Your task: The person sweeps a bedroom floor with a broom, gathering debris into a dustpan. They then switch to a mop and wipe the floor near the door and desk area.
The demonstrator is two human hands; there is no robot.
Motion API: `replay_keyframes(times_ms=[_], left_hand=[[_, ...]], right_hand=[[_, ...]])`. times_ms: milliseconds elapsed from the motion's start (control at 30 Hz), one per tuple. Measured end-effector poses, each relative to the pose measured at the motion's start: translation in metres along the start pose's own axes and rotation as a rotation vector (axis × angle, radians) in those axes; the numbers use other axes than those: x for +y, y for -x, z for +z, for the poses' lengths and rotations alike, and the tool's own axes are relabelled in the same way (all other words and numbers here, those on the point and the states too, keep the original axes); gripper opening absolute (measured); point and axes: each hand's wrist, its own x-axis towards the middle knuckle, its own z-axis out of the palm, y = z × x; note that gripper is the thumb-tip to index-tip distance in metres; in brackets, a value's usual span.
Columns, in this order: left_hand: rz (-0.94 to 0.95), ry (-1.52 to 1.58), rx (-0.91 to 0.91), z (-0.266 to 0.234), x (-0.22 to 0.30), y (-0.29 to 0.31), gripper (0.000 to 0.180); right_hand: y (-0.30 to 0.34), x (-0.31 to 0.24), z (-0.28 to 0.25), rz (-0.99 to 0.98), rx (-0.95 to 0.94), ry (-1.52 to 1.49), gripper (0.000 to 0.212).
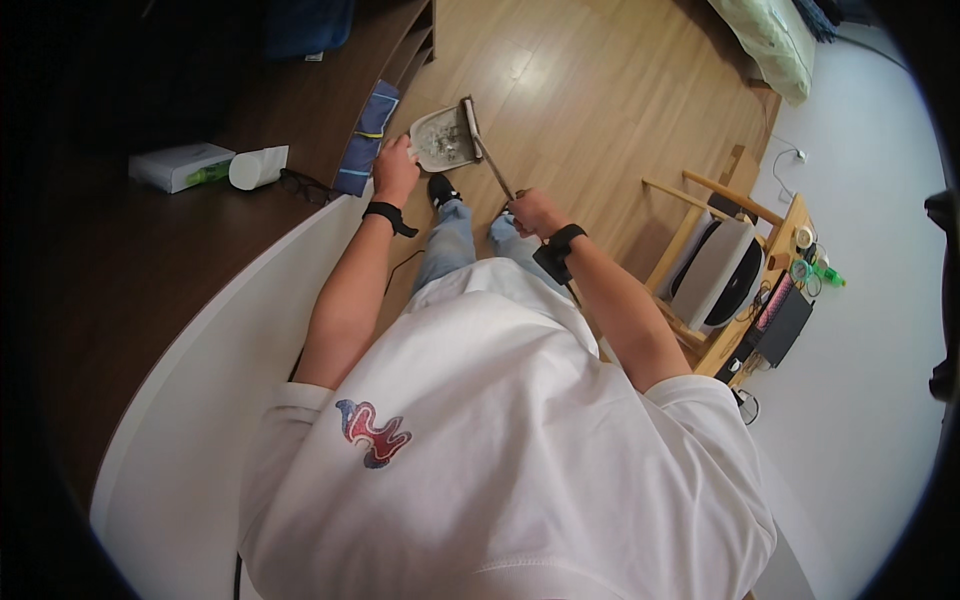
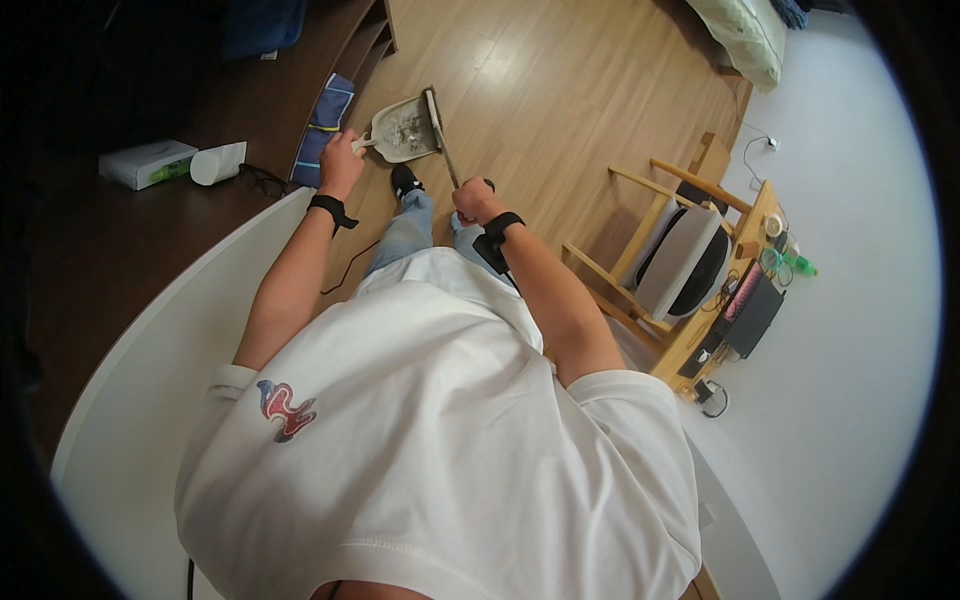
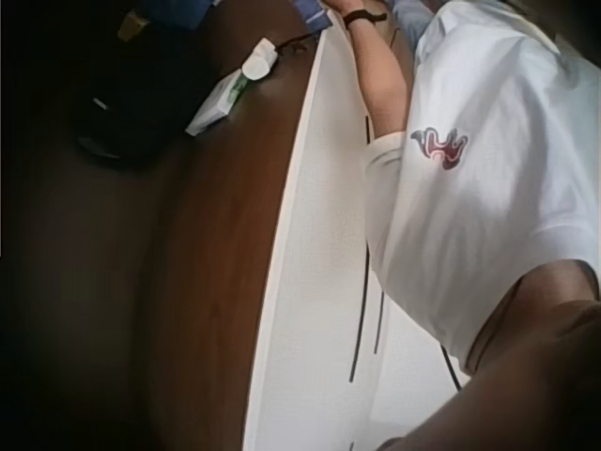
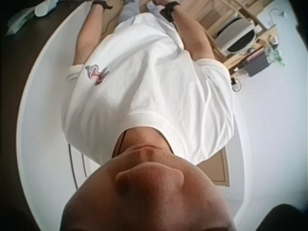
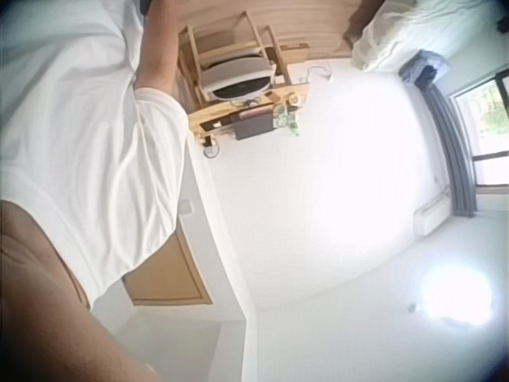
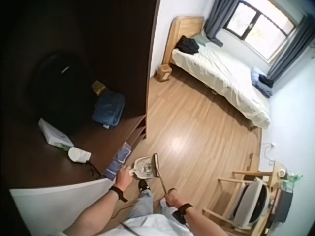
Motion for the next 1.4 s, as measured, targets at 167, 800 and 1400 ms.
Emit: replay_keyframes(times_ms=[167, 800, 1400], left_hand=[[-0.023, -0.010, -0.020, 0.003, 0.002, 0.000, 0.025], [0.060, -0.035, 0.011, 0.011, 0.008, 0.021, 0.023], [0.122, -0.070, 0.007, 0.015, 0.025, 0.047, 0.037]], right_hand=[[0.008, -0.013, 0.010, 0.032, 0.011, 0.047, 0.022], [0.007, -0.046, 0.003, -0.033, -0.092, -0.016, 0.019], [0.031, -0.082, 0.009, -0.037, -0.258, -0.047, 0.022]])
